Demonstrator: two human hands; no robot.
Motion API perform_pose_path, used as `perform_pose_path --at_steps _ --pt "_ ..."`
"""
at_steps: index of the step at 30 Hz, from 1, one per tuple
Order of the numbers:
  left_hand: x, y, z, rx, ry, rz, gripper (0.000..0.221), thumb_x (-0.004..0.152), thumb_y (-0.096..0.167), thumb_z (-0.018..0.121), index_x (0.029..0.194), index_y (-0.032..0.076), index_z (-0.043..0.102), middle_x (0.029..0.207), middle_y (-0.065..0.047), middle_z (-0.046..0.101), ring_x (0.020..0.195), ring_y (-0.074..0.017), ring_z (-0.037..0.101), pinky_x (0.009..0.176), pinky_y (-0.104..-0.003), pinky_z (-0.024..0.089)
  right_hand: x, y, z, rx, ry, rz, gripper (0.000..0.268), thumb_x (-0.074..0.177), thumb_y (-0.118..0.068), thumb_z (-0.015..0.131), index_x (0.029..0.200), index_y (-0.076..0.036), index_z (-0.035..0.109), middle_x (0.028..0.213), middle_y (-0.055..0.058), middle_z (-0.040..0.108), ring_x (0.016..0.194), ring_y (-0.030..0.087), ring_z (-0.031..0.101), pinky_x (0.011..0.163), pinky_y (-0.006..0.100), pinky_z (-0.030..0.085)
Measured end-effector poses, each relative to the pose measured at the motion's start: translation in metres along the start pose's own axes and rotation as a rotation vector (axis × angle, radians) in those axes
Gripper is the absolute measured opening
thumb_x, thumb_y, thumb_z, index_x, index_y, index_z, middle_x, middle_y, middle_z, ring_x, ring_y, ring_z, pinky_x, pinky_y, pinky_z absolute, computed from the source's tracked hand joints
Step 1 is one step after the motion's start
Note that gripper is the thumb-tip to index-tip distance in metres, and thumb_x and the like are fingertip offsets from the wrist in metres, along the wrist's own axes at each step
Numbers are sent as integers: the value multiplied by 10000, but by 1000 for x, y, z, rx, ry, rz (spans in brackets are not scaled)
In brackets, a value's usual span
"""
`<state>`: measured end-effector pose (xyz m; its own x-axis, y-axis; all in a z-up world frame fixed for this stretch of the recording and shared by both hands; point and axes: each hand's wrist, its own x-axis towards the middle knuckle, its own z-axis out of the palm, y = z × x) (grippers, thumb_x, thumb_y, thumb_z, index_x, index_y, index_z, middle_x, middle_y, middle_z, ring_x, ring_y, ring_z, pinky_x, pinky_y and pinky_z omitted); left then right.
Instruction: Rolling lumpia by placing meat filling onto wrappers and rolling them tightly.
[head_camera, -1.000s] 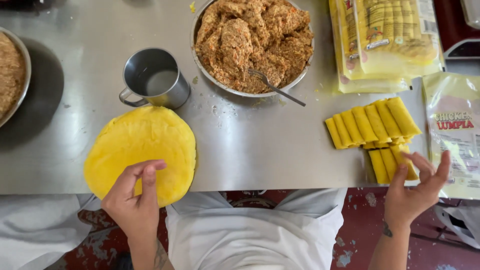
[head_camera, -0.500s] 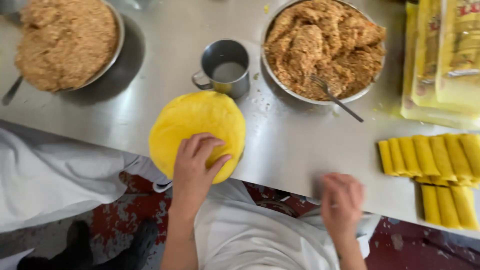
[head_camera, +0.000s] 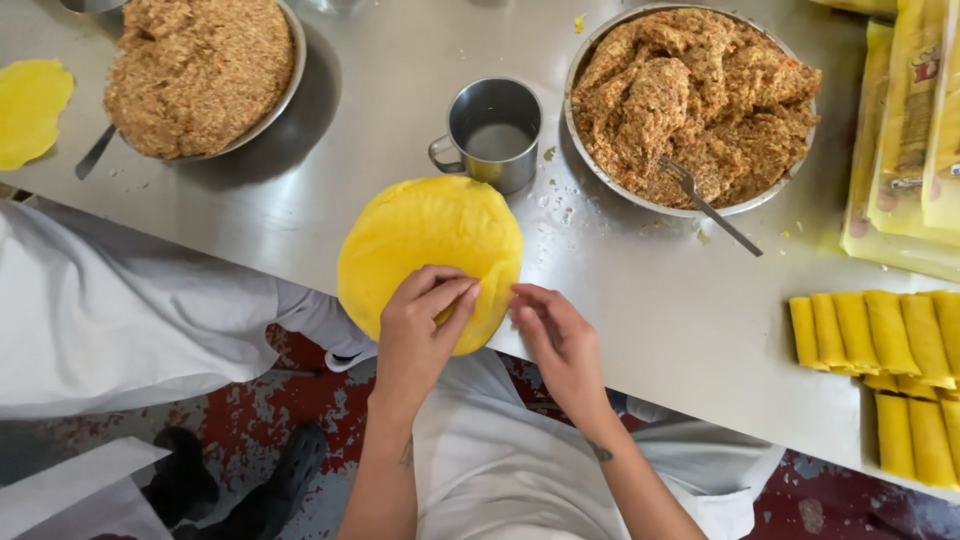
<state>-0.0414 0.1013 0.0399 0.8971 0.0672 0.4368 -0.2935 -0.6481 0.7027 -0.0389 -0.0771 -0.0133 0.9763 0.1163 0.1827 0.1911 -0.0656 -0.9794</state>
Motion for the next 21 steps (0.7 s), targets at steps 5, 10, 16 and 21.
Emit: perform_pose_path --at_steps 5,10,16,21 --pt "3 21 -13 -32 -23 13 100 986 79 738 1061 67 803 908 -74 696 814 -202 714 761 -293 628 17 6 8 30 -10 147 181 1000 -112 714 1131 11 734 856 115 736 774 157 664 740 338 594" --pt "-15 22 -14 -33 -24 -45 116 949 109 783 1061 91 757 876 -56 675 789 -190 715 712 -280 633 8 7 3 15 -75 217 76 959 -69 754 1001 -22 797 774 102 763 702 125 634 676 304 585" --pt "-24 16 -8 -33 -161 -35 222 881 76 843 1069 74 725 873 -56 688 823 -197 743 743 -304 655 -2 10 1 214 -132 386 126 983 -55 700 1020 27 788 808 131 781 728 158 712 713 305 635" --pt "-23 18 -18 -47 -239 -100 117 941 75 774 1056 95 760 857 -58 730 846 -199 766 761 -313 661 6 2 0 307 -79 404 334 1111 -171 489 1138 60 728 890 164 759 795 198 703 748 333 620"
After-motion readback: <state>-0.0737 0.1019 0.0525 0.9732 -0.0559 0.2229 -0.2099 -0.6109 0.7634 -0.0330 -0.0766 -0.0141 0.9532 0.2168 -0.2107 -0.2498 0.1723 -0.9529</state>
